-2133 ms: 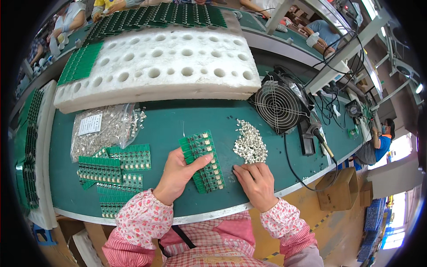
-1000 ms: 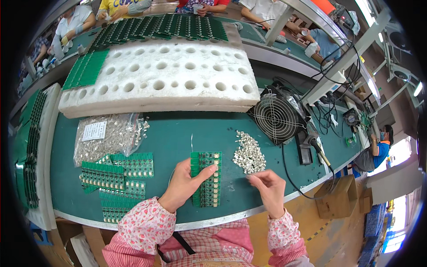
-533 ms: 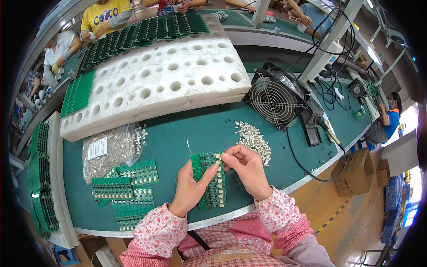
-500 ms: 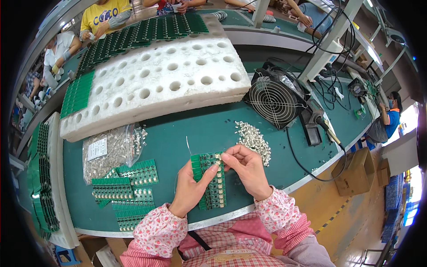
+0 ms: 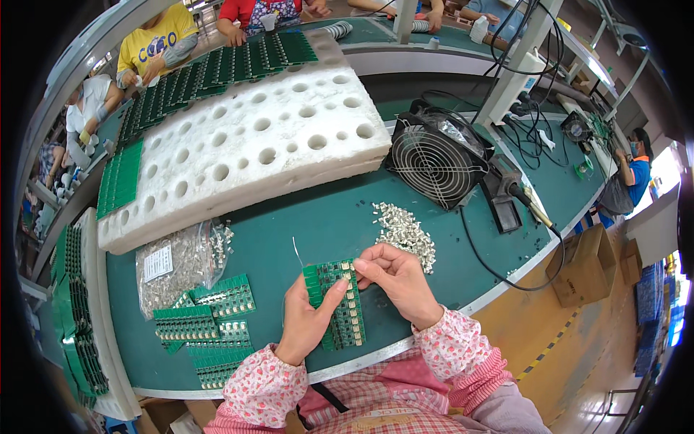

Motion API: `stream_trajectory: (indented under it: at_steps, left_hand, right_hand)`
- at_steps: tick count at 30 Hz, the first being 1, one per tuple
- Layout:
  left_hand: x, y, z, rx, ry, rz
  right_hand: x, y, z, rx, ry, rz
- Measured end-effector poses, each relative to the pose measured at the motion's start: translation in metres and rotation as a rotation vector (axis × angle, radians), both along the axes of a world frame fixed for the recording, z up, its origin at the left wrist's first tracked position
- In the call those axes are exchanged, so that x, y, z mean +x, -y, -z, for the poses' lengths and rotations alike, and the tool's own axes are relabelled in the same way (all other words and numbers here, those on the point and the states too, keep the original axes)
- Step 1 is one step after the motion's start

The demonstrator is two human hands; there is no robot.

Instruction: The person solders electronic components onto a circuit board strip using a soldering iron and wire, places it onto a rack, inserts components into another circuit board strip by hand, and solders them in place.

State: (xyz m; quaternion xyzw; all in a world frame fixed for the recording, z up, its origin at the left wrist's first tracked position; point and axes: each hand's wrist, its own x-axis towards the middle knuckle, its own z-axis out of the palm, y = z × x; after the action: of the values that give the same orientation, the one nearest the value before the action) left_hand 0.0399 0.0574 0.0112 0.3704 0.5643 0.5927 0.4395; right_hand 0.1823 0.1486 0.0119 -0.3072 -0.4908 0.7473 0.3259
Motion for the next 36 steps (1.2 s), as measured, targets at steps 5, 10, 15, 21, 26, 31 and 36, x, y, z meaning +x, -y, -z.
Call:
stream_trajectory:
  at_steps: [5,10,15,21,26,31,36]
  left_hand:
    - [0.001,0.001,0.002,0.019,-0.05,-0.02]
    - [0.003,0.003,0.005,0.033,-0.145,-0.013]
    - [0.005,0.005,-0.003,0.055,-0.223,-0.05]
    - [0.008,0.006,0.0,0.074,-0.289,-0.02]
    - [0.005,0.004,0.004,0.114,-0.248,0.021]
    - [-0.002,0.011,0.004,-0.043,0.262,0.007]
    - [-0.001,0.008,0.001,-0.036,0.313,-0.022]
  right_hand:
    - [-0.001,0.001,0.002,0.02,0.009,0.015]
    - [0.0,0.003,0.003,0.08,0.008,0.023]
    - [-0.002,0.007,0.005,0.178,-0.004,0.051]
    - [0.0,0.003,0.009,0.222,-0.004,0.036]
    - [0.001,0.002,0.012,0.213,-0.066,0.036]
    - [0.027,-0.016,-0.005,0.532,0.29,0.223]
    - [0.055,-0.027,-0.001,1.352,0.725,0.202]
